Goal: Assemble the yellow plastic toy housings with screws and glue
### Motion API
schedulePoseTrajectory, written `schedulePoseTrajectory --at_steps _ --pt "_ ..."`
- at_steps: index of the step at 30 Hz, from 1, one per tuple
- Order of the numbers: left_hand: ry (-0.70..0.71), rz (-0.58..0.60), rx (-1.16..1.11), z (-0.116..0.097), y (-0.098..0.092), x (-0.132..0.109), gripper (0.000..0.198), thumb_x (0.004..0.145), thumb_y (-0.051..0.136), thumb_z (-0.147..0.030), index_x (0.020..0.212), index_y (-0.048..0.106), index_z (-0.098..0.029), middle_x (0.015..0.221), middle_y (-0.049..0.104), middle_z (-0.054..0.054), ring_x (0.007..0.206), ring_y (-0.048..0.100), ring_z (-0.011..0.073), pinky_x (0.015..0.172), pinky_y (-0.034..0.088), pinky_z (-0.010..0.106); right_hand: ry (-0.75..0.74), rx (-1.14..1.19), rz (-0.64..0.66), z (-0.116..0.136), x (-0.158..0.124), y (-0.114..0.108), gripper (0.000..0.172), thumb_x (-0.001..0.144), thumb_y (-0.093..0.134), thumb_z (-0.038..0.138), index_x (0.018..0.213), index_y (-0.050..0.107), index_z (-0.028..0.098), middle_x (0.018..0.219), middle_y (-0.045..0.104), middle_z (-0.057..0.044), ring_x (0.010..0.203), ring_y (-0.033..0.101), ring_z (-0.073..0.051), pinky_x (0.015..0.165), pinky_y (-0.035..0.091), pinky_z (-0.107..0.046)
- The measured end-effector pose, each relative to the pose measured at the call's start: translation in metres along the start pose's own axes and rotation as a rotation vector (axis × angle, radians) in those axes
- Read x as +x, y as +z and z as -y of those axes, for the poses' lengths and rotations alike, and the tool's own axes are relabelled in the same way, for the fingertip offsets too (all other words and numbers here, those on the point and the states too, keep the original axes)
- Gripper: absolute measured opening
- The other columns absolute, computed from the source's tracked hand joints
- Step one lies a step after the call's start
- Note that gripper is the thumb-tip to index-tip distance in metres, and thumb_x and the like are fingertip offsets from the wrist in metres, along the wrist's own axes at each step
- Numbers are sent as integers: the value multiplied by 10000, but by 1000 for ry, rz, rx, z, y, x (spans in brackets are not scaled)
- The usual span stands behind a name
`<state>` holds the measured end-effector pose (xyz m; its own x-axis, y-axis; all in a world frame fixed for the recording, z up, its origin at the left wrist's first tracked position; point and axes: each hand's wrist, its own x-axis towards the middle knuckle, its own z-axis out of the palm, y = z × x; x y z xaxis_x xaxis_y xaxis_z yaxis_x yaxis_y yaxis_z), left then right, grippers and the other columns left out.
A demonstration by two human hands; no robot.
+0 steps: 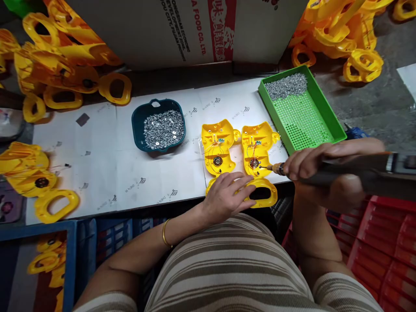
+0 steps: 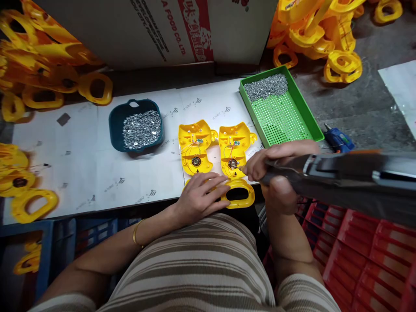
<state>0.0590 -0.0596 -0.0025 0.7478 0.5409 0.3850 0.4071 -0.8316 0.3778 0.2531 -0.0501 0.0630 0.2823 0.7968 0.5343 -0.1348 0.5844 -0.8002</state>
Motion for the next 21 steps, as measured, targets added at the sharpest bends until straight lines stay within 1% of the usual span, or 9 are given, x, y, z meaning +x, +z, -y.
schedulePoseTrajectory --at_steps 3,5,8,10,12,15,19,20,21 --pt "48 122 54 -9 6 1 379 916 535 -476 1158 633 -201 1292 627 97 1161 549 249 953 395 394 -31 7 -10 -17 -4 1 216 794 653 370 962 615 240 533 482 62 386 474 -116 365 419 -270" --pt "60 203 70 -11 9 2 430 911 529 -500 1227 594 -215 1357 579 95 1209 516 259 985 373 412 -12 11 26 -25 -6 5 219 795 642 367 981 603 257 533 474 59 389 459 -124 365 407 -280" --pt "62 323 65 -12 11 2 546 876 573 -528 1325 516 -224 1424 510 108 1272 459 279 1026 350 447 10 -7 77 -33 -8 8 220 801 632 382 1004 590 309 521 460 59 379 420 -144 376 396 -313" --pt "53 368 58 -11 12 2 610 845 619 -526 1358 481 -226 1441 489 112 1285 442 285 1045 344 469 16 -22 97 -38 -9 8 227 811 624 406 1020 567 340 517 455 63 375 408 -155 397 402 -334" --pt "51 380 54 -11 13 3 614 840 641 -493 1367 469 -228 1442 484 109 1285 440 286 1045 356 481 23 -35 109 -43 -10 7 238 818 619 424 1034 548 355 531 471 64 377 416 -157 408 408 -340" --pt "60 338 50 -11 18 3 491 888 602 -398 1334 506 -214 1406 517 111 1268 462 279 1010 410 464 32 -28 129 -47 -10 7 250 815 626 405 1043 555 333 554 496 55 384 440 -147 377 398 -319" --pt "68 263 14 -13 27 1 289 923 538 -322 1160 632 -186 1330 575 108 1220 511 271 960 484 409 22 26 214 -50 -8 6 203 813 627 373 983 543 299 531 476 66 367 446 -125 349 392 -281" --pt "62 252 -6 -13 29 1 249 926 528 -304 1102 657 -183 1319 581 104 1202 525 263 958 494 396 52 20 250 -52 -7 5 200 802 636 395 942 532 296 526 477 69 365 450 -121 352 400 -277" --pt "58 246 -28 -14 31 1 223 930 519 -281 1052 674 -177 1311 585 103 1185 538 253 958 501 383 115 6 273 -54 -7 3 226 775 658 436 887 524 291 518 480 71 365 451 -120 356 406 -278"
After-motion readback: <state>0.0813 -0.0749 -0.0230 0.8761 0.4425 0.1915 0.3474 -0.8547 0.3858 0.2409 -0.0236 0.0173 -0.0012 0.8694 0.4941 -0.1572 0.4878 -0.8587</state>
